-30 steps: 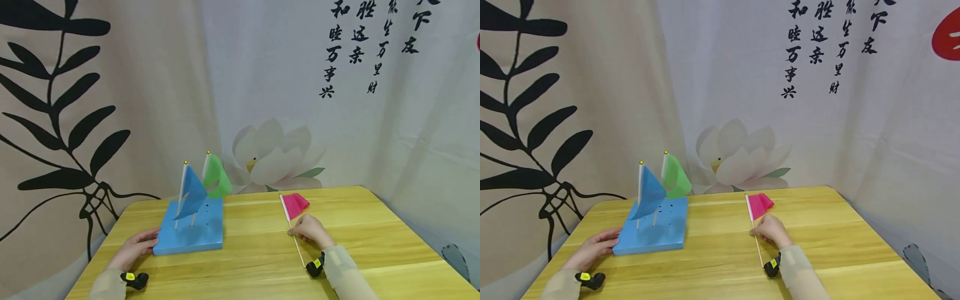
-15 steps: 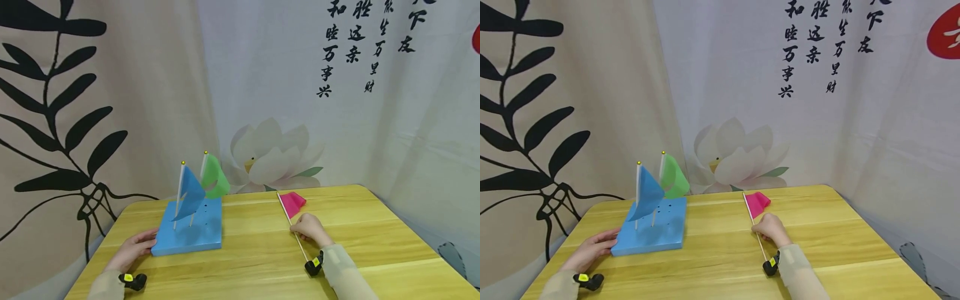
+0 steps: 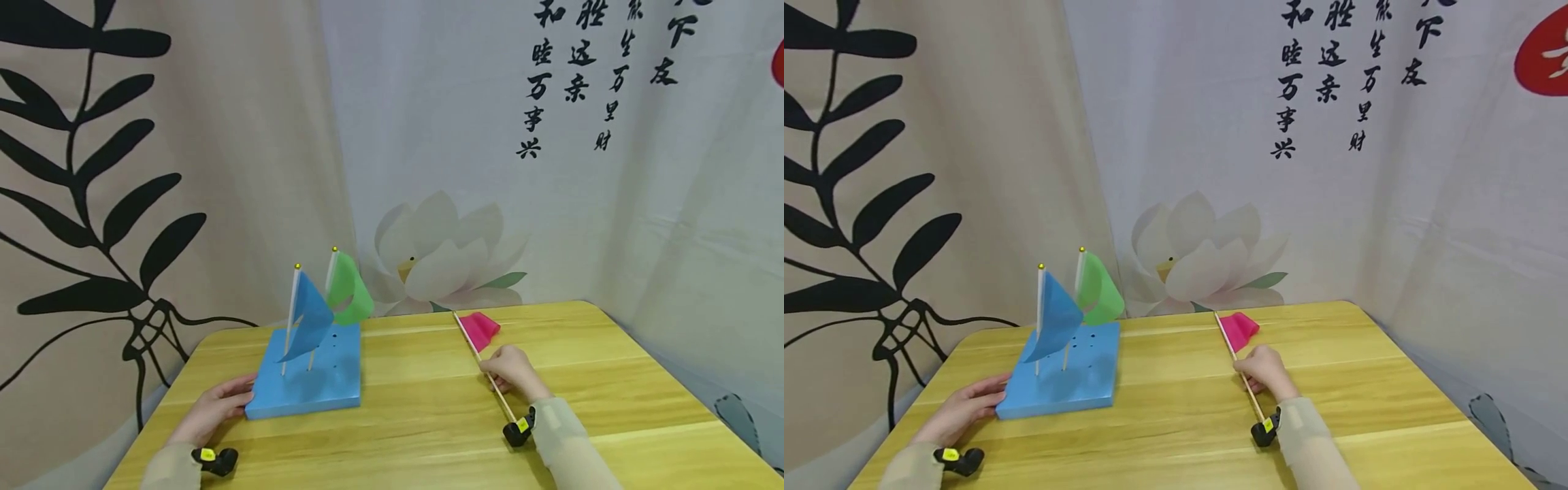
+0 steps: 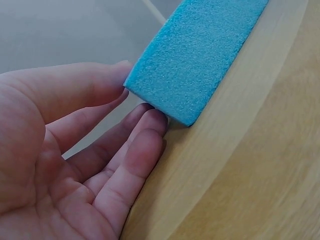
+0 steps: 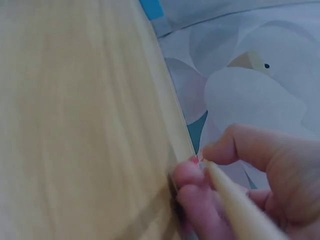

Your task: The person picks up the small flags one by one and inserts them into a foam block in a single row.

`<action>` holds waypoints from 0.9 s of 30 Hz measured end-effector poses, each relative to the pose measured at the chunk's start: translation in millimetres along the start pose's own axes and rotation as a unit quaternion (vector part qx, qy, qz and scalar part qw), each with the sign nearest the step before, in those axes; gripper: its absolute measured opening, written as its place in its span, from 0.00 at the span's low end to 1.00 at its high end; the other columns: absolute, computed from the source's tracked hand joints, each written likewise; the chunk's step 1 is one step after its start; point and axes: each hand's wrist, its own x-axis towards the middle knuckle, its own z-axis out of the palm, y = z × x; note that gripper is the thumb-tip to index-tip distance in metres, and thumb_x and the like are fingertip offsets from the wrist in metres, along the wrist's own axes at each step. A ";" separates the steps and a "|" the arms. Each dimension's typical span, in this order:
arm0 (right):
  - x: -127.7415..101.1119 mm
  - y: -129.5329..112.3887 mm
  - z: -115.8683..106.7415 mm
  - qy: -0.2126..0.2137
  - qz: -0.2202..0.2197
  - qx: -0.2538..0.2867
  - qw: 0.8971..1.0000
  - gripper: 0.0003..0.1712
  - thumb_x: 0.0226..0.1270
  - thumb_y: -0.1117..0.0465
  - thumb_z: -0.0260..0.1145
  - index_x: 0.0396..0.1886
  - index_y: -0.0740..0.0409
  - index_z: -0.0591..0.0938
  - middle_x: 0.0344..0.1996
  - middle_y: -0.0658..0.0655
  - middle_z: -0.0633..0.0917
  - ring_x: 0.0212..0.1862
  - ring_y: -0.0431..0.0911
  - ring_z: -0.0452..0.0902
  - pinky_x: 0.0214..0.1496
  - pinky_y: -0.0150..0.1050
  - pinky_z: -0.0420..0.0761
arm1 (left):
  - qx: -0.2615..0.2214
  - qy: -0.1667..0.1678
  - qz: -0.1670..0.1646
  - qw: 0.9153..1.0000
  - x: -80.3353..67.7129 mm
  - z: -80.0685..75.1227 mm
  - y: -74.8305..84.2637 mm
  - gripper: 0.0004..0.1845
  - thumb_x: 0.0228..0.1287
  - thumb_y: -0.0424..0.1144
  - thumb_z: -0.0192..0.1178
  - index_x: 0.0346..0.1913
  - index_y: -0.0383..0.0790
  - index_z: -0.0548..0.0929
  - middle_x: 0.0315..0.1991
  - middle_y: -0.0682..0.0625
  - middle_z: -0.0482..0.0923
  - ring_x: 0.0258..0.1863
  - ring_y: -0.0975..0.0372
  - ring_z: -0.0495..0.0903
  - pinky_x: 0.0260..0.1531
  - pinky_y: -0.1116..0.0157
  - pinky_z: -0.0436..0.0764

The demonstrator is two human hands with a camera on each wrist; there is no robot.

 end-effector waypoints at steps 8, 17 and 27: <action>4.7 7.6 -10.6 -0.083 0.032 0.128 0.988 0.14 0.65 0.62 0.62 0.37 0.74 0.78 0.21 0.60 0.83 0.17 0.42 0.79 0.20 0.36 0.80 | 0.004 0.007 -0.005 1.000 0.7 1.4 1.0 0.37 0.65 0.43 0.64 0.70 0.28 0.64 0.66 0.30 0.64 0.53 0.56 0.75 0.45 0.60 0.78; 9.5 12.8 -16.4 -0.168 0.050 0.202 0.964 0.21 0.72 0.56 0.55 0.50 0.72 0.79 0.28 0.54 0.85 0.22 0.38 0.77 0.24 0.32 0.77 | 0.003 0.005 -0.009 1.000 -0.4 1.2 1.2 0.38 0.64 0.45 0.65 0.70 0.28 0.64 0.66 0.30 0.63 0.55 0.53 0.74 0.45 0.59 0.78; 10.4 14.5 -10.6 -0.181 0.049 0.221 0.957 0.20 0.73 0.59 0.56 0.52 0.72 0.77 0.29 0.53 0.85 0.22 0.38 0.77 0.24 0.33 0.78 | 0.005 0.010 -0.006 1.000 -0.8 3.2 0.3 0.38 0.65 0.44 0.65 0.70 0.27 0.63 0.65 0.30 0.65 0.54 0.54 0.74 0.45 0.60 0.78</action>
